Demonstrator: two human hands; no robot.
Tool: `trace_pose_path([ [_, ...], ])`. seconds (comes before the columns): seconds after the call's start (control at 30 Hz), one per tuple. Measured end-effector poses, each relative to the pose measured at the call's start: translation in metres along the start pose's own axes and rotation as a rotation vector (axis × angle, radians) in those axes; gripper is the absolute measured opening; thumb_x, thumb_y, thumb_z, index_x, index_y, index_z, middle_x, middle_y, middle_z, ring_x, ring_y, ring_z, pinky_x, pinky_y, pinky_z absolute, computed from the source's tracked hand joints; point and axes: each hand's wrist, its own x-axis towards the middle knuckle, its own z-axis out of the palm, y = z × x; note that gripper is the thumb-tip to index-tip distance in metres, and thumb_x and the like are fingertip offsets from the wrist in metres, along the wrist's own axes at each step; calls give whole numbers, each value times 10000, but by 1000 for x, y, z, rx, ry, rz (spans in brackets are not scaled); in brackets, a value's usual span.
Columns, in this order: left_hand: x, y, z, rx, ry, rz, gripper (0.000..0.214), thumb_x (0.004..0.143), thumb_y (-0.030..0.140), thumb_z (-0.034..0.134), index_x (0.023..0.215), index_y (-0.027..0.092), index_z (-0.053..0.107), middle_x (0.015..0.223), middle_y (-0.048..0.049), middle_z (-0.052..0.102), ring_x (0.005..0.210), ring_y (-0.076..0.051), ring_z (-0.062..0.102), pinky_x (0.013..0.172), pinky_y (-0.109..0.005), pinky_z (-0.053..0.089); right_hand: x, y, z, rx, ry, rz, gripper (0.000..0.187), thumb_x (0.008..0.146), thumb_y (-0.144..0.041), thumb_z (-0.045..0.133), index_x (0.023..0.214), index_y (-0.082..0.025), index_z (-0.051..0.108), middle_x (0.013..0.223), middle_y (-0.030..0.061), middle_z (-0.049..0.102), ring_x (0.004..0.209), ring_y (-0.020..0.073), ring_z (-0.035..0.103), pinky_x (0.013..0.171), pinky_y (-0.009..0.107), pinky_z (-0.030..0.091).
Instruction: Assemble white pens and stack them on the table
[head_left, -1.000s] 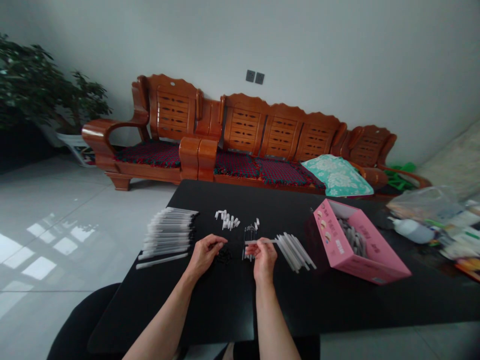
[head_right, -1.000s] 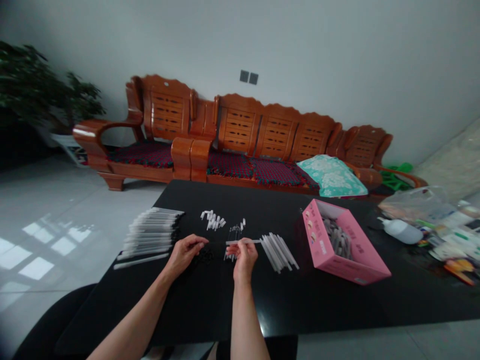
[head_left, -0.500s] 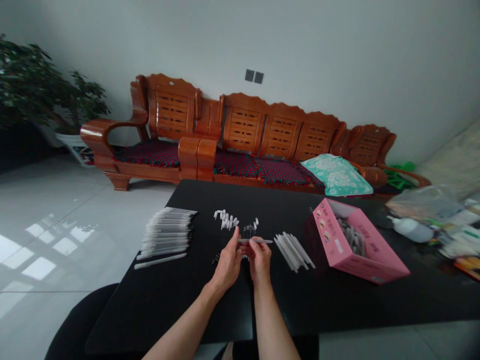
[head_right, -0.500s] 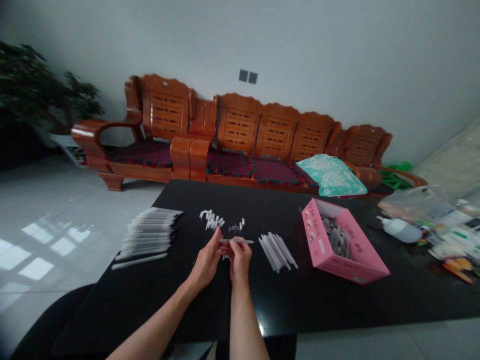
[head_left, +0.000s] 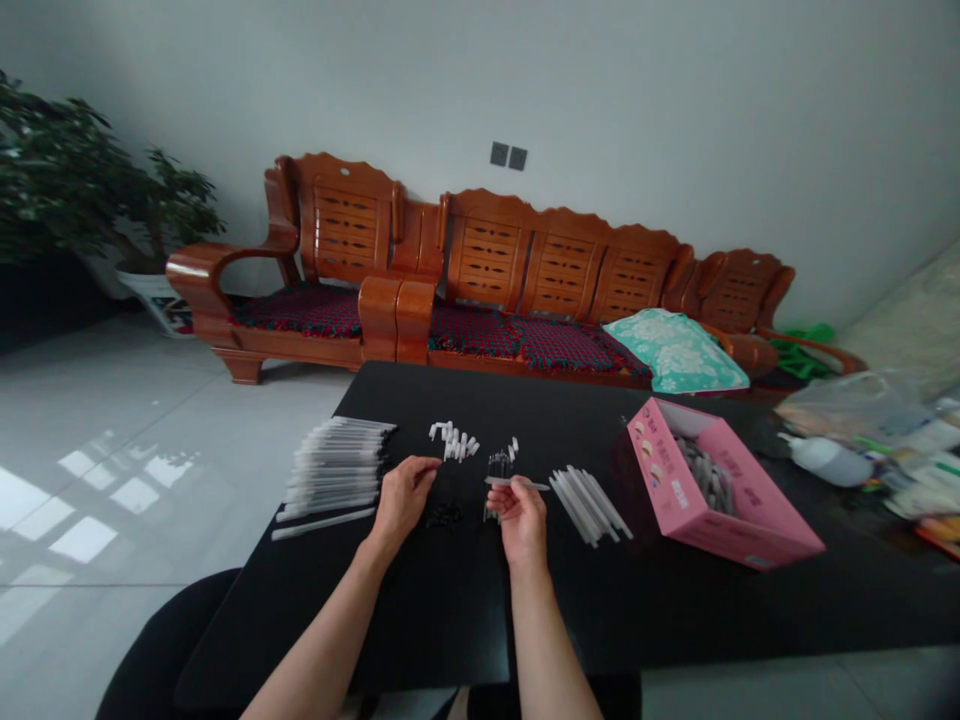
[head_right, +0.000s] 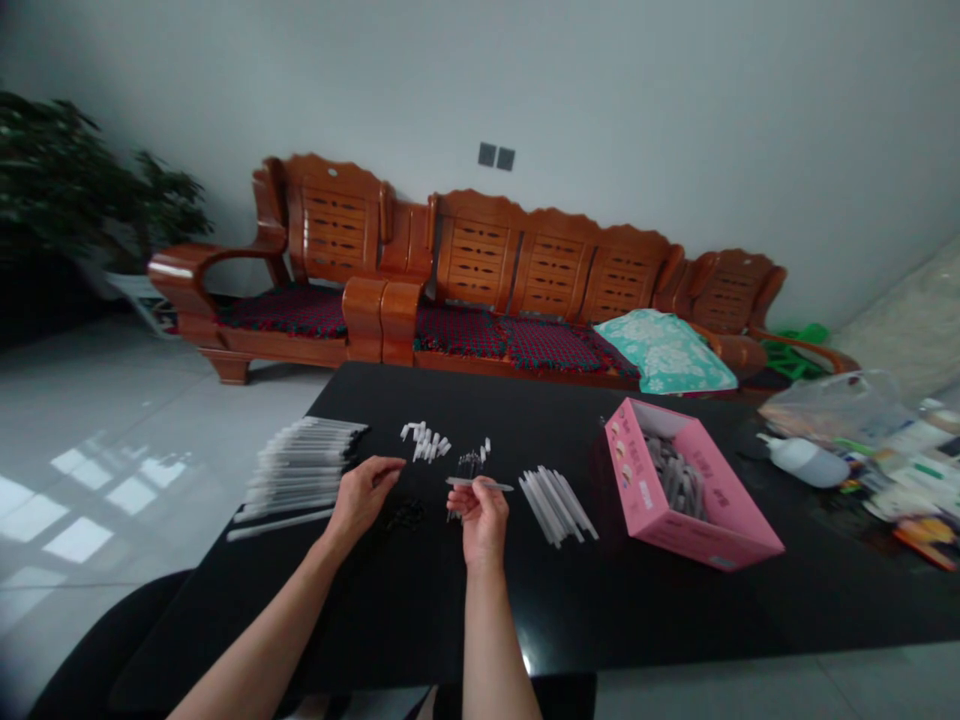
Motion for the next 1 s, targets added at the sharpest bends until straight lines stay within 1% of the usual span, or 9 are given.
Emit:
trace_pose_path([
  [0.13, -1, -6, -5, 77, -135, 58, 157, 806, 183, 591, 876, 202, 730, 845, -32, 693, 773, -173, 640, 722, -268, 481, -1, 1, 1, -14, -30, -7, 188, 739, -228, 712, 874, -155, 603, 700, 61, 747, 578, 181, 712, 521, 272, 589],
  [0.33, -7, -4, 11, 132, -290, 188, 285, 816, 104, 556, 1012, 225, 724, 935, -47, 677, 883, -178, 626, 797, -273, 468, -2, 2, 0, -38, -40, -10, 180, 742, -232, 711, 867, -157, 606, 694, 53, 745, 571, 177, 711, 518, 264, 587],
  [0.43, -7, -5, 16, 156, -331, 193, 273, 805, 101, 569, 986, 227, 729, 928, -44, 678, 896, -183, 620, 799, -273, 466, -3, 2, 0, -43, -38, -8, 184, 743, -234, 710, 875, -161, 604, 696, 51, 745, 574, 178, 712, 517, 262, 587],
  [0.53, -6, -5, 18, 143, -329, 175, 236, 802, 119, 574, 943, 223, 731, 916, -42, 679, 885, -182, 621, 801, -273, 464, -3, 1, 1, -45, -42, -5, 188, 745, -238, 711, 875, -161, 600, 691, 51, 743, 571, 179, 710, 517, 265, 588],
  [0.6, -6, -4, 19, 97, -290, 129, 198, 797, 142, 580, 901, 216, 731, 900, -43, 682, 867, -181, 622, 809, -279, 463, -3, 1, 1, -44, -48, -3, 187, 748, -238, 710, 875, -160, 597, 694, 55, 744, 574, 179, 710, 521, 268, 589],
  [0.67, -5, -4, 19, -15, -218, 17, 153, 797, 193, 591, 865, 201, 727, 864, -46, 687, 810, -176, 624, 770, -279, 474, -3, 1, 2, -46, -53, 0, 184, 753, -238, 709, 875, -159, 595, 699, 58, 745, 579, 178, 711, 524, 267, 589],
  [0.77, -4, -4, 19, -396, -136, -239, 198, 799, 301, 612, 899, 158, 703, 782, -53, 690, 672, -155, 616, 612, -244, 474, -4, 1, 4, -56, -60, 4, 185, 755, -246, 713, 868, -159, 595, 697, 54, 742, 581, 177, 711, 521, 263, 587],
  [0.87, -3, -3, 17, -771, -144, -396, 269, 769, 337, 666, 933, 125, 681, 774, -65, 697, 636, -130, 617, 556, -204, 458, -6, 2, 7, -69, -60, 5, 201, 751, -257, 722, 875, -160, 596, 695, 45, 739, 583, 178, 713, 519, 259, 586],
  [1.0, -6, 1, 17, -925, -201, -445, 273, 732, 324, 719, 914, 125, 678, 801, -72, 712, 648, -118, 630, 578, -196, 473, -7, 3, 10, -96, -64, 10, 219, 744, -266, 738, 871, -159, 595, 694, 46, 740, 586, 188, 716, 521, 262, 587],
])
